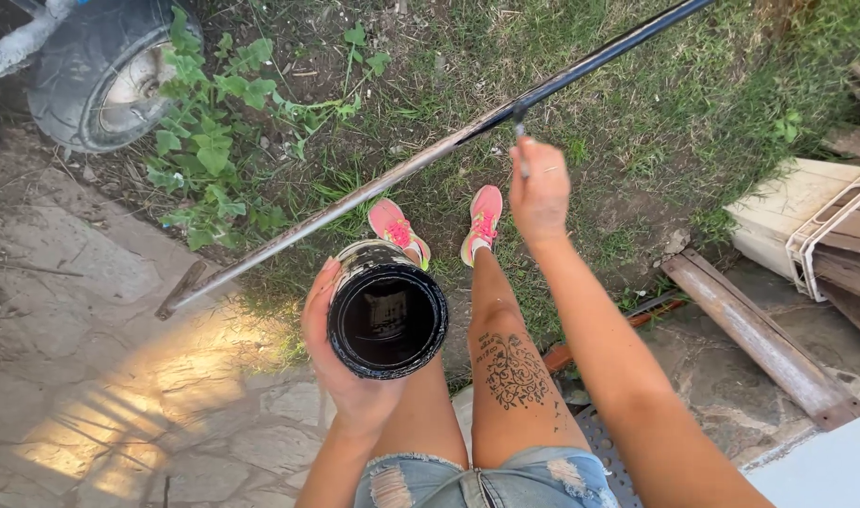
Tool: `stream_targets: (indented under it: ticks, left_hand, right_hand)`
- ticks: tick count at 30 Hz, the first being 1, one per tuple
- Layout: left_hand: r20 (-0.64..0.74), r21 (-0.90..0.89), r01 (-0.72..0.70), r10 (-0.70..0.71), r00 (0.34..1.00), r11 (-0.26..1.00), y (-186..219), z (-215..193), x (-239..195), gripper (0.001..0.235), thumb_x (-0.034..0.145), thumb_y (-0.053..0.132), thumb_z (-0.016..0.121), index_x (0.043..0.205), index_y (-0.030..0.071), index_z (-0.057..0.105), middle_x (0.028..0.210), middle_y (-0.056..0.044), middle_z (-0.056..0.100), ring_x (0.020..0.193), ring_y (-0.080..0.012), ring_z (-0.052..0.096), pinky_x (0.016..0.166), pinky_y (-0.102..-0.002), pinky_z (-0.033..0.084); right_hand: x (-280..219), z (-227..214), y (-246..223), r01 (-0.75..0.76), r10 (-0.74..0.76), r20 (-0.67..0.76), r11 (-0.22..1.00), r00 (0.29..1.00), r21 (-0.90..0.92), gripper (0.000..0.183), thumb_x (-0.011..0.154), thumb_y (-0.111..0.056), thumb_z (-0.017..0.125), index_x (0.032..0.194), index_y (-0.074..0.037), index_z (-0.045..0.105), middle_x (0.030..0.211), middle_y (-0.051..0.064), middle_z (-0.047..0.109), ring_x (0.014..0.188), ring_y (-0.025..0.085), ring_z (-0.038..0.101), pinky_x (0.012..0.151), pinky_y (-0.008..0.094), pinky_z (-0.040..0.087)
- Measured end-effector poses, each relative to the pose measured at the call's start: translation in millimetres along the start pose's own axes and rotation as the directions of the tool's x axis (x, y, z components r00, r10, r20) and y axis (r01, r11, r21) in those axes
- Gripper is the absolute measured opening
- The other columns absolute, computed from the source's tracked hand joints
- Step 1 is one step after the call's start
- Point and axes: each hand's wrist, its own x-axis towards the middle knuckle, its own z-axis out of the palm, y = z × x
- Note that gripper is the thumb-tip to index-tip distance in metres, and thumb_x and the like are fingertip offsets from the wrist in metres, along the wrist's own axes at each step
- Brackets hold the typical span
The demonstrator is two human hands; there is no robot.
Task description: Painting a metal rod with black paint using a brush
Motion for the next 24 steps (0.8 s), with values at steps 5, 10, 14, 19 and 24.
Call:
stream_targets:
  ticks: [5,10,14,19,24]
  left_hand:
    - [-0.013,-0.004,-0.01,0.01,1.0,1.0,-1.1,-3.7,1.1,0.077,0.084,0.022,0.08,0.145,0.005,0.035,0.148,-0.025,0.046,0.144,-0.0409,0.047,0.128,-0.056,0.037]
    - [-0.038,-0.013,0.003,-0.003,0.999,1.0,-3.0,-8.2,1.0,0.077,0.084,0.025,0.08,0.144,0.004,0.036,0.148,-0.025,0.046,0.144,-0.0396,0.047,0.128,-0.054,0.037]
    - [-0.06,-0.016,0.002,-0.003,0.998,1.0,-5.1,-11.9,-2.7,0.075,0.085,0.024,0.079,0.144,0.003,0.036,0.148,-0.025,0.046,0.144,-0.0399,0.047,0.128,-0.054,0.037]
    - [-0.074,-0.039,0.037,-0.04,0.996,0.999,-6.9,-15.9,-6.0,0.077,0.083,0.025,0.08,0.144,0.004,0.038,0.149,-0.025,0.046,0.145,-0.0393,0.046,0.129,-0.054,0.036]
    - [-0.087,-0.031,0.019,-0.022,0.996,0.999,-6.2,-17.5,-1.6,0.082,0.08,0.027,0.083,0.144,0.003,0.037,0.148,-0.024,0.046,0.145,-0.0409,0.047,0.128,-0.056,0.037]
  right_hand:
    - [-42.5,55.3,-34.9,0.166,-0.171,0.107,0.985,0.979,0.05,0.015,0.1,-0.006,0.063,0.114,-0.004,0.067,0.111,0.017,0.07,0.099,0.035,0.066,0.093,0.044,0.055]
    - [-13.3,32.0,-96.2,-0.139,0.097,0.123,0.908,0.988,0.395,0.01,0.106,-0.011,0.056,0.112,-0.004,0.062,0.084,0.006,0.063,0.066,0.018,0.047,0.063,0.035,0.039]
    - [8.0,14.6,-49.7,-0.33,0.315,0.1,0.887,0.944,0.323,0.026,0.11,-0.024,0.049,0.104,-0.006,0.066,0.078,0.0,0.059,0.06,0.011,0.047,0.051,0.027,0.037]
    - [15.8,-13.0,-3.6,-0.17,0.171,-0.058,0.985,0.984,0.018,0.022,0.109,-0.012,0.051,0.119,0.003,0.063,0.11,0.018,0.067,0.1,0.033,0.066,0.092,0.043,0.052]
    - [-7.0,19.5,-25.3,-0.007,0.003,0.079,0.999,0.997,0.051,0.014,0.099,0.003,0.058,0.112,0.0,0.063,0.099,0.014,0.067,0.091,0.028,0.063,0.082,0.038,0.053]
